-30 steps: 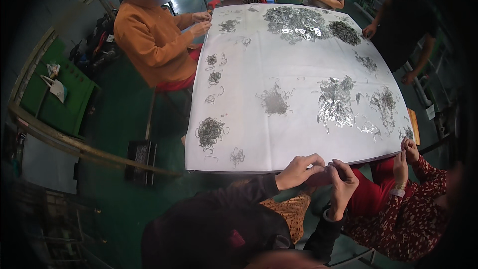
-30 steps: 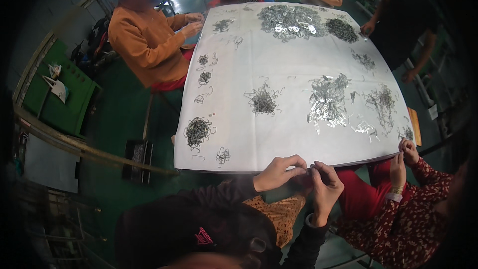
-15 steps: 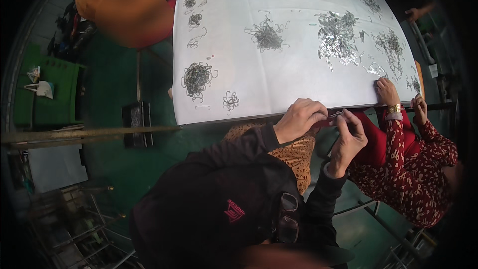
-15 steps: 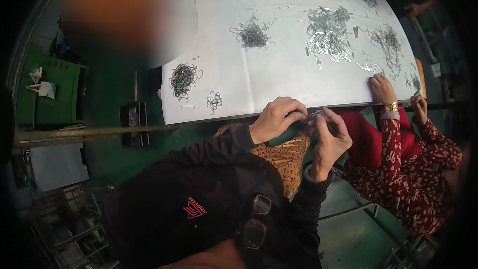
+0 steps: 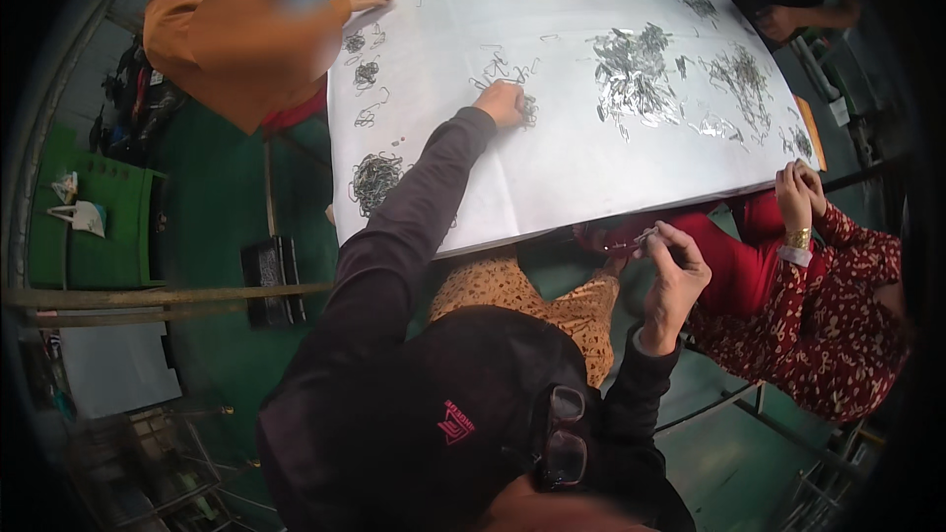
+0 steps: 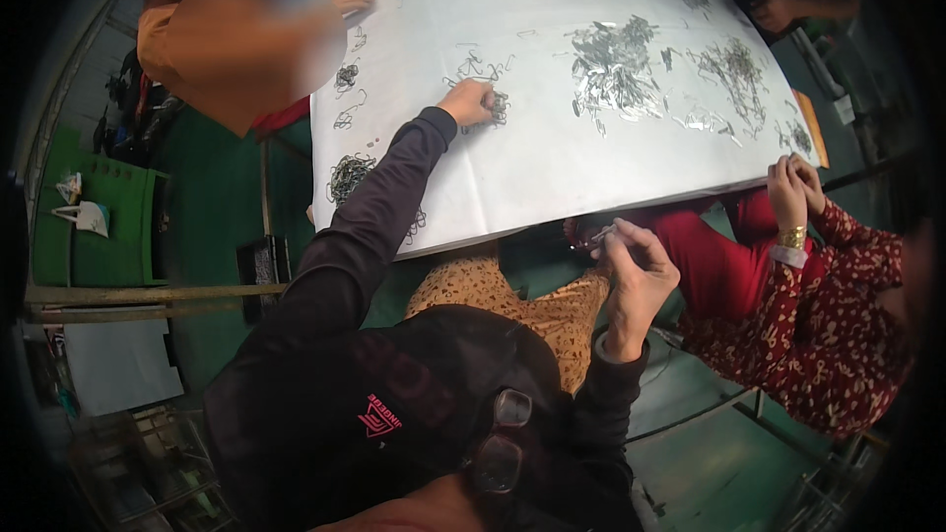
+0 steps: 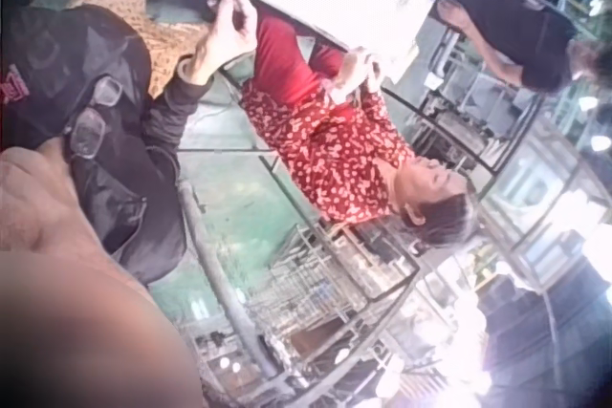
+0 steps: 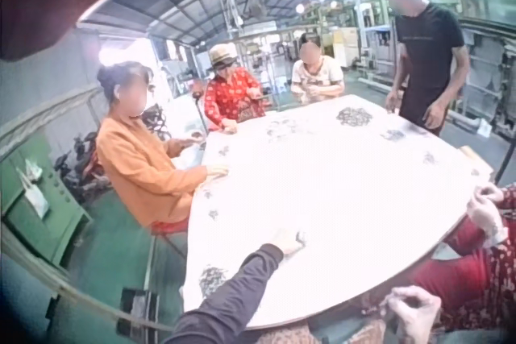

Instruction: The person sorts and organizes small metal wires on a table with other workers. They pick up wires, separate them, and place them into piles, occasionally adjusting their position to reach different areas of the table.

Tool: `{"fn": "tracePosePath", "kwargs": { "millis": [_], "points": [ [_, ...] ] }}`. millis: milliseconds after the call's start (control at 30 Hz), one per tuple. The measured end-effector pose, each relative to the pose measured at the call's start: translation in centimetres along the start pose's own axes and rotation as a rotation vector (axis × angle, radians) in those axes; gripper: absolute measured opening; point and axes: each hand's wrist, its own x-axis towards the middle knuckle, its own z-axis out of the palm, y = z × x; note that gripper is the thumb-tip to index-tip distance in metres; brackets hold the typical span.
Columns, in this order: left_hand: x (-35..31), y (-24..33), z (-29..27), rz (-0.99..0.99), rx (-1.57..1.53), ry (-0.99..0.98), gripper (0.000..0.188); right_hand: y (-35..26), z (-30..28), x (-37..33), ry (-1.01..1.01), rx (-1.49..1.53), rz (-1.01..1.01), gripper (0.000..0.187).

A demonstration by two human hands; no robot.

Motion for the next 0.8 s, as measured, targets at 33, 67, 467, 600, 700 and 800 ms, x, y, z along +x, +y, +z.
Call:
{"fn": "tracePosePath", "kwargs": {
  "millis": [33, 67, 467, 600, 700, 800],
  "points": [
    [0.2, 0.2, -0.4, 0.045, -0.052, 0.023, 0.023, -0.1, -0.2, -0.1, -0.004, -0.02, -0.005, 0.015],
    [0.2, 0.5, -0.9, 0.086, -0.106, 0.045, 0.018, -0.2, -0.3, -0.2, -0.014, -0.029, -0.001, 0.016],
    [-2.8, -0.9, -4.5, -0.023, 0.031, 0.375, 0.038, -0.7, -0.8, -1.1, -0.01, -0.021, -0.029, 0.014],
    [-6.2, -2.1, -2.1, 0.268, 0.174, 0.089, 0.018, -0.8, -1.2, -1.4, -0.056, -0.119, -0.059, 0.013],
    [-7.8, -2.6, -0.3, 0.362, 0.278, 0.066, 0.007, -0.6, -1.3, -1.4, -0.051, -0.116, -0.025, 0.013],
    [-8.4, -3.0, 0.2, 0.474, 0.316, 0.153, 0.01, -0.1, -1.3, -1.3, -0.025, -0.071, 0.027, 0.013]
  ]
}}
